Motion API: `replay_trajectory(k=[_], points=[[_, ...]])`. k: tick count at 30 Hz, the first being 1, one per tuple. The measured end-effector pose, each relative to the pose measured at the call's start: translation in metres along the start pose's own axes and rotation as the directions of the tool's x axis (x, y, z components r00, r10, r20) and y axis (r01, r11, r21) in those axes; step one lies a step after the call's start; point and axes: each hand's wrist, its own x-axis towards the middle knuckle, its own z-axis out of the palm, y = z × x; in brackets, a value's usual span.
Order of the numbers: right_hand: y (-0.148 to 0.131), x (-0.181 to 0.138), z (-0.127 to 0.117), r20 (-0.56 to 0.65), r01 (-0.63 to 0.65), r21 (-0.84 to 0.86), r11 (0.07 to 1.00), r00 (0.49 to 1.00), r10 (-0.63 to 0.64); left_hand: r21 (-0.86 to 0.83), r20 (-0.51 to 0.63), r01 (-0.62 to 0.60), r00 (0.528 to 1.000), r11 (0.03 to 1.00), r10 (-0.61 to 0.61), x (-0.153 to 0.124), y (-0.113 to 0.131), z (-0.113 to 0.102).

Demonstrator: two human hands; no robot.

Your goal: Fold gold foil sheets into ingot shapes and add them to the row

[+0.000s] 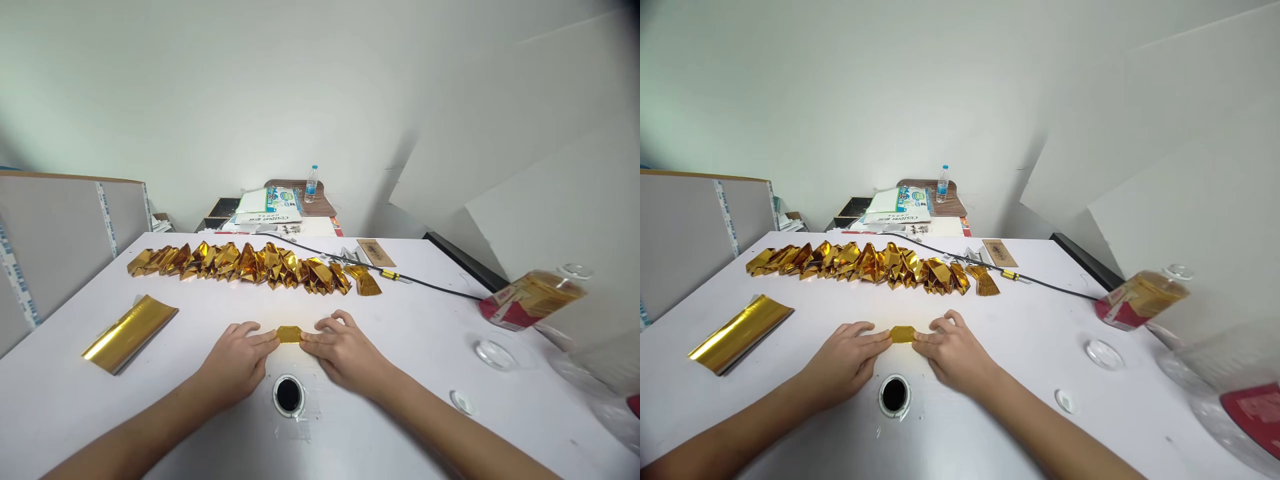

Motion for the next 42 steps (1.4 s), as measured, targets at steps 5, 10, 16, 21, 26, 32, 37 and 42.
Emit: replay_trajectory(k=[5, 10, 16, 21, 26, 32, 37, 42], points=[[-0.001, -0.012, -0.008, 0.123, -0.121, 0.110, 0.986, 0.987, 0.107, 0.010, -0.016, -0.009, 1.000, 1.000, 0.009, -0.016, -0.003, 0.000], [0.000, -0.033, -0.010, 0.228, -0.206, 0.179, 0.962, 0.960, 0.164, -0.028, -0.048, -0.049, 0.998, 0.998, 0.047, -0.017, 0.001, 0.006], [-0.006, -0.023, -0.017, 0.107, -0.153, 0.085, 0.984, 0.984, 0.144, -0.179, -0.015, -0.049, 0.999, 0.983, 0.047, -0.004, 0.002, 0.005], [-0.012, -0.012, -0.029, 0.110, -0.044, -0.020, 0.999, 0.993, 0.046, -0.150, -0.004, -0.004, 1.000, 0.989, 0.004, -0.008, -0.007, -0.006], [-0.008, -0.005, -0.021, 0.049, -0.120, 0.098, 0.988, 0.992, 0.116, -0.134, 0.039, -0.039, 0.998, 0.990, 0.044, 0.000, -0.003, -0.020], [-0.003, 0.022, -0.002, 0.018, -0.153, 0.158, 0.976, 0.988, 0.152, -0.091, 0.024, -0.094, 0.995, 0.991, 0.097, 0.009, -0.001, -0.011], [-0.004, 0.040, -0.003, 0.080, -0.305, 0.118, 0.945, 0.951, 0.297, -0.118, 0.029, -0.063, 0.997, 0.991, 0.067, 0.013, 0.003, -0.011], [-0.011, 0.047, -0.002, 0.081, -0.352, 0.129, 0.927, 0.936, 0.344, -0.187, -0.068, -0.021, 0.998, 0.982, 0.009, 0.019, 0.002, -0.002]])
